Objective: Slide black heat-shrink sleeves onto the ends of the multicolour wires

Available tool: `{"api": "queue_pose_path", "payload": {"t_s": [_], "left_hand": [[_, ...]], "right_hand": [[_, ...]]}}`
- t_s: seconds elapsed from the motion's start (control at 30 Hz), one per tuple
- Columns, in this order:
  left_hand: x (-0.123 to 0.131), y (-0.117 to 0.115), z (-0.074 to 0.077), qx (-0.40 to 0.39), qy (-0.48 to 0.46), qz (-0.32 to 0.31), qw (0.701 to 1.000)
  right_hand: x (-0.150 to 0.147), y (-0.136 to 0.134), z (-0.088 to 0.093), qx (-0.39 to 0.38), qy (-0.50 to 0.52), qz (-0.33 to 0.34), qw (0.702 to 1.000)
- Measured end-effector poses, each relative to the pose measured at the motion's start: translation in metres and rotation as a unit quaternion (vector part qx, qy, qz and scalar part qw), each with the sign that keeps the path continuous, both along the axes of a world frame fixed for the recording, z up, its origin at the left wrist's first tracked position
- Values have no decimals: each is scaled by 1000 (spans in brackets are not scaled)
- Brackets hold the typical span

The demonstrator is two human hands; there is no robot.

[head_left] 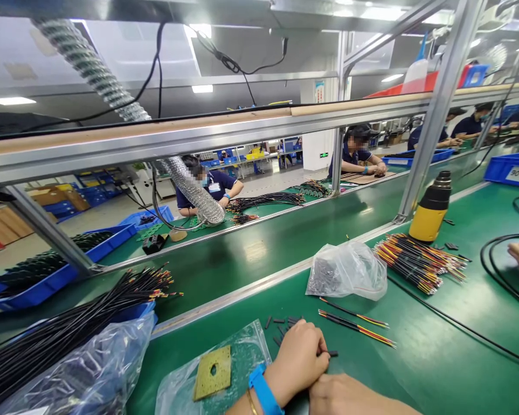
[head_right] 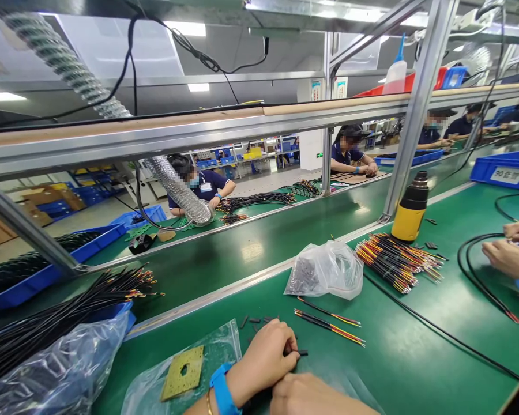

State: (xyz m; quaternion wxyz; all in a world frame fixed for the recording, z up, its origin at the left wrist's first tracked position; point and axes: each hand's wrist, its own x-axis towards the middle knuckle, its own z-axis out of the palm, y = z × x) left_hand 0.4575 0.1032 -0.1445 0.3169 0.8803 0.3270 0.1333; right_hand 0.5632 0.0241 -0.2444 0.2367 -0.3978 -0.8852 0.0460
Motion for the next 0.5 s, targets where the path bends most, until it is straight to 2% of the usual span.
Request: {"api": "queue_pose_path", "payload": {"t_s": [0.1, 0.17, 0.23, 0.3, 0.37, 0.5], "left_hand": [[-15, 2, 8, -27, -45, 54, 997], [-31, 3, 13, -71, -94, 94, 989], [-51, 4, 16, -151, -188, 135, 961], [-71, 2, 14, -231, -291, 164, 914], [-86, -2, 10, -268, -351, 177, 879], [-96, -14, 3, -286, -391, 169, 858]], "right_hand": [[6, -3, 32, -26, 16, 23, 999], [9, -7, 57, -68, 47, 13, 996], [13, -13, 80, -111, 95, -26, 989], [15, -17, 97, -130, 157, -78, 976], [15, -19, 103, -123, 225, -126, 958], [11, -14, 98, -160, 321, -199, 912]]}}
